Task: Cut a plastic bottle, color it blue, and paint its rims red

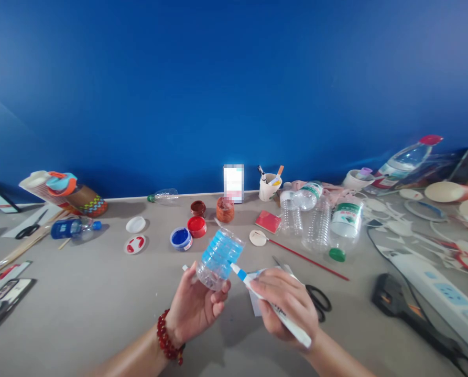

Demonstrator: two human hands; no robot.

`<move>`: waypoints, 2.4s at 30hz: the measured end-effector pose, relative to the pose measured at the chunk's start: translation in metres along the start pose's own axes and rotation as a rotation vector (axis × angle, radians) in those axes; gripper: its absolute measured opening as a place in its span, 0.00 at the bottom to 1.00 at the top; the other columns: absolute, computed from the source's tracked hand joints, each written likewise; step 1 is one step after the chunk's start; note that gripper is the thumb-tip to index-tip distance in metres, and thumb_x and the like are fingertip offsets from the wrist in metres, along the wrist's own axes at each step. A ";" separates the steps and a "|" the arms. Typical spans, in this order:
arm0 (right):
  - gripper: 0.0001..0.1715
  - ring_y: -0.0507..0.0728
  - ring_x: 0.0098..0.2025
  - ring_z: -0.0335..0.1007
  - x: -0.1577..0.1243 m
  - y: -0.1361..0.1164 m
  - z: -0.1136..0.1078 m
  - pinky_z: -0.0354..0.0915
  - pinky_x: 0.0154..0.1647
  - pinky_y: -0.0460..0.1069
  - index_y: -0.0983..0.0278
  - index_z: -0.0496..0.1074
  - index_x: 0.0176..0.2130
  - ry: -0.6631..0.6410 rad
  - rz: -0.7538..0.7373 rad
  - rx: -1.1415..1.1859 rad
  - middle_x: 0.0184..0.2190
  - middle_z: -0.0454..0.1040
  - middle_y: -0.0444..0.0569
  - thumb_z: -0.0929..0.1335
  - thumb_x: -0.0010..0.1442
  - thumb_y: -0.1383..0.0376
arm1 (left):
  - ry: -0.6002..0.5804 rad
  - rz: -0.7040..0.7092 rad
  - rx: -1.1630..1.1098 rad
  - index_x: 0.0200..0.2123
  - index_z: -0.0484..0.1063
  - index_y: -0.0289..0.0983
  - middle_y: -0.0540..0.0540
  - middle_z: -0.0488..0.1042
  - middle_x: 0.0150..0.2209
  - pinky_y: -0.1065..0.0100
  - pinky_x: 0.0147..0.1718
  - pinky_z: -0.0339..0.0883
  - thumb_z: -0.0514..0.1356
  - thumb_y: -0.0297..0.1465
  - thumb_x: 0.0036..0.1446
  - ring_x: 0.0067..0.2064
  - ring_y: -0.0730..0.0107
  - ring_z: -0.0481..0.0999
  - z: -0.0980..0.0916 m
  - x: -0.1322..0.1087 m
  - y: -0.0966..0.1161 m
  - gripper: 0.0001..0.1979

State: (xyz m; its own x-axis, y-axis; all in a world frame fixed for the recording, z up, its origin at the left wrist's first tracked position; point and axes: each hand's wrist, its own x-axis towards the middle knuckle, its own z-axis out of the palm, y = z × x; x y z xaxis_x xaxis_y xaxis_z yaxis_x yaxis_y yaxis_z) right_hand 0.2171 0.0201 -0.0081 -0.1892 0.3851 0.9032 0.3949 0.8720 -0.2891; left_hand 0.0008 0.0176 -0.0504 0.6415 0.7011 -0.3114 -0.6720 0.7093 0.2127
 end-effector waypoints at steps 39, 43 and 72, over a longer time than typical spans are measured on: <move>0.20 0.54 0.22 0.72 0.004 -0.014 0.002 0.73 0.27 0.48 0.64 0.72 0.44 -0.075 0.035 0.109 0.23 0.77 0.46 0.63 0.53 0.78 | 0.292 0.752 0.787 0.42 0.72 0.40 0.46 0.73 0.44 0.67 0.47 0.64 0.75 0.24 0.41 0.45 0.63 0.72 0.007 -0.008 -0.009 0.25; 0.22 0.53 0.22 0.71 0.003 -0.012 0.003 0.73 0.27 0.48 0.65 0.72 0.45 -0.084 0.028 0.133 0.23 0.77 0.47 0.63 0.53 0.79 | 0.283 0.750 0.737 0.41 0.73 0.39 0.47 0.74 0.41 0.68 0.45 0.65 0.75 0.24 0.41 0.43 0.64 0.73 0.010 -0.008 -0.007 0.23; 0.22 0.54 0.24 0.72 -0.001 -0.009 0.002 0.73 0.28 0.49 0.64 0.73 0.43 -0.043 0.104 0.123 0.23 0.77 0.48 0.64 0.50 0.79 | -0.187 0.149 0.029 0.47 0.77 0.24 0.33 0.81 0.44 0.63 0.48 0.71 0.59 0.38 0.55 0.43 0.59 0.81 -0.004 0.002 0.002 0.23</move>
State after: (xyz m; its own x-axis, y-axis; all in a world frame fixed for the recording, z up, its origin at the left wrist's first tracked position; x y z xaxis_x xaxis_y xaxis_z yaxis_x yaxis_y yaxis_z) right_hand 0.2119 0.0123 -0.0075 -0.1927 0.4854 0.8528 0.3017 0.8563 -0.4192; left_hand -0.0010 0.0206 -0.0545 0.5955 0.7973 -0.0983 -0.7549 0.5973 0.2710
